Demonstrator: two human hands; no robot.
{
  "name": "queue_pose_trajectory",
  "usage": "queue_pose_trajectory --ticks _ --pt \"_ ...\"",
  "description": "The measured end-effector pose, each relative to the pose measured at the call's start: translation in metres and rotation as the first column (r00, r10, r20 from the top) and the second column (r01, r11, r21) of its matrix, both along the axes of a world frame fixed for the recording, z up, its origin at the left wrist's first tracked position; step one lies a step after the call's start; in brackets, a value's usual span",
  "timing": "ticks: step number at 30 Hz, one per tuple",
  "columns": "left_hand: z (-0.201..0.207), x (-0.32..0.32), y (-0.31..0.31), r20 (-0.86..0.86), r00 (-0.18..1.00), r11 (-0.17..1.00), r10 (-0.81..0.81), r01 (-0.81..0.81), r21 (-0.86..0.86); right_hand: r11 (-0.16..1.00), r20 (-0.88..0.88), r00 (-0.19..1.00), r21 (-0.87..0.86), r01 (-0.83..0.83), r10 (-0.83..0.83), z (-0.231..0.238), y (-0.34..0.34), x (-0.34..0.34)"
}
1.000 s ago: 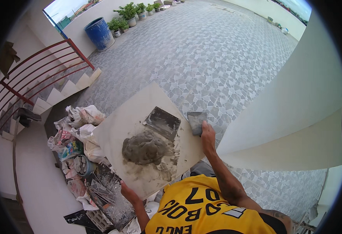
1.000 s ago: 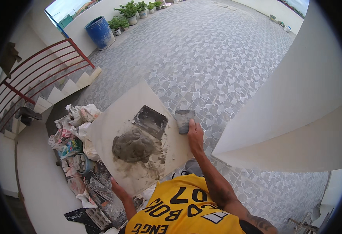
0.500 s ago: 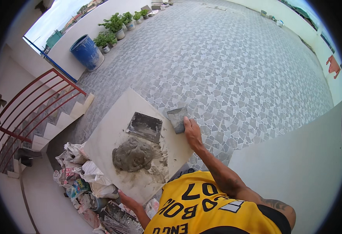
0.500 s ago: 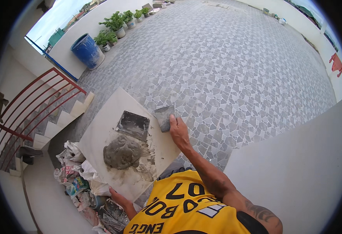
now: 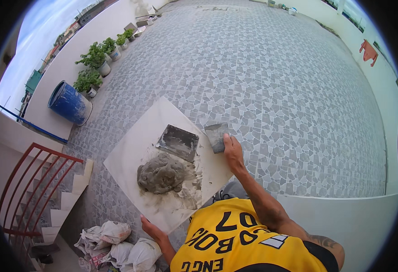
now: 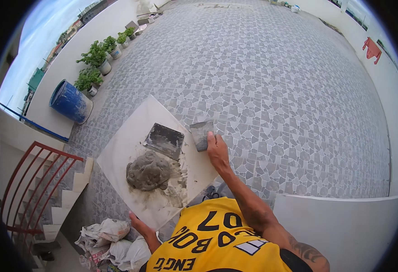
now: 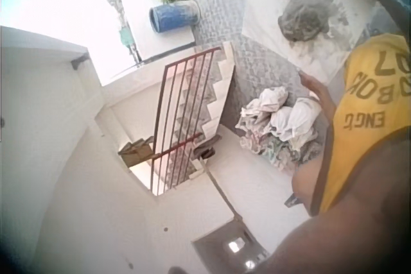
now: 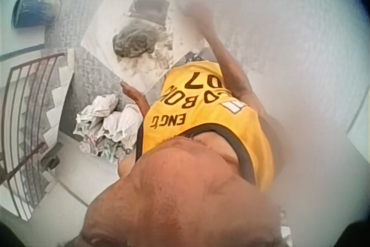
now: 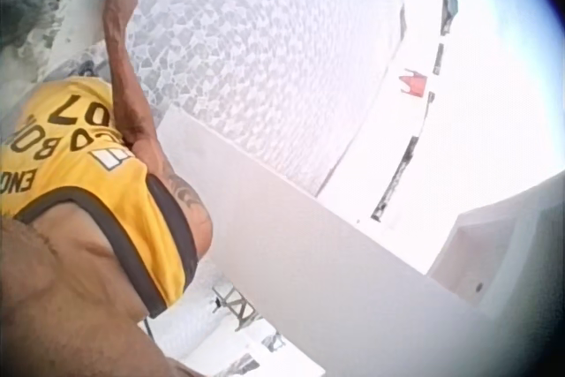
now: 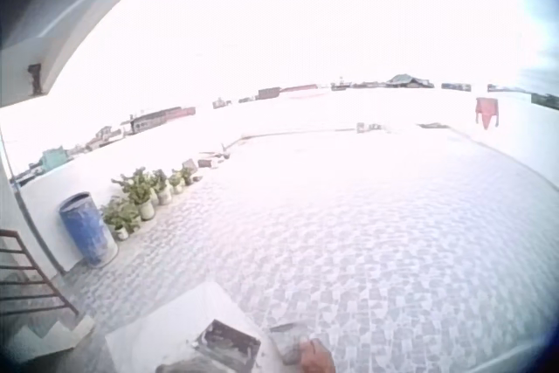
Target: Apply grout or mortar between the tiles on the floor using a putty knife and a trowel.
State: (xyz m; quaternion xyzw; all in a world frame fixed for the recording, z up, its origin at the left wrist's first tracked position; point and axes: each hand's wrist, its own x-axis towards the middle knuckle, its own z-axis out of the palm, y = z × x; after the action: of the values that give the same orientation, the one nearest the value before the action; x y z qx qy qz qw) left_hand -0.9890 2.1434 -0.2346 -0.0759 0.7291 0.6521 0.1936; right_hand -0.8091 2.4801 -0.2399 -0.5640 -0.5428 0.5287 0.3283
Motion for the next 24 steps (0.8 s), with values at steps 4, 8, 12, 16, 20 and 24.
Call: queue_pose_trajectory --ticks 4,8,12,16,20,24 --pt "-0.005 -0.048 0.088 -0.027 0.987 0.987 -0.158 0.158 -0.006 0.987 -0.001 0.987 -0.006 0.158 -0.158 -0.015 0.054 -0.011" --pt "-0.028 -0.087 0.177 -0.037 0.977 0.974 -0.208 0.211 0.085 0.978 -0.003 0.978 -0.009 0.208 -0.208 -0.034 0.123 -0.027" --pt "-0.054 -0.11 0.212 0.046 0.963 0.963 -0.264 0.261 0.074 0.97 0.004 0.971 0.047 0.239 -0.239 -0.049 0.163 -0.054" --pt "-0.046 -0.116 0.194 0.056 0.978 0.97 -0.201 0.191 0.151 0.982 0.052 0.982 0.058 0.181 -0.184 -0.031 0.155 -0.084" --pt "-0.019 -0.143 0.168 0.077 0.974 0.965 -0.213 0.198 0.17 0.983 0.077 0.981 0.07 0.172 -0.177 -0.013 0.132 -0.116" --pt "-0.047 -0.177 0.221 0.078 0.978 0.972 -0.195 0.182 0.149 0.987 0.027 0.987 0.026 0.156 -0.157 -0.037 0.188 -0.14"
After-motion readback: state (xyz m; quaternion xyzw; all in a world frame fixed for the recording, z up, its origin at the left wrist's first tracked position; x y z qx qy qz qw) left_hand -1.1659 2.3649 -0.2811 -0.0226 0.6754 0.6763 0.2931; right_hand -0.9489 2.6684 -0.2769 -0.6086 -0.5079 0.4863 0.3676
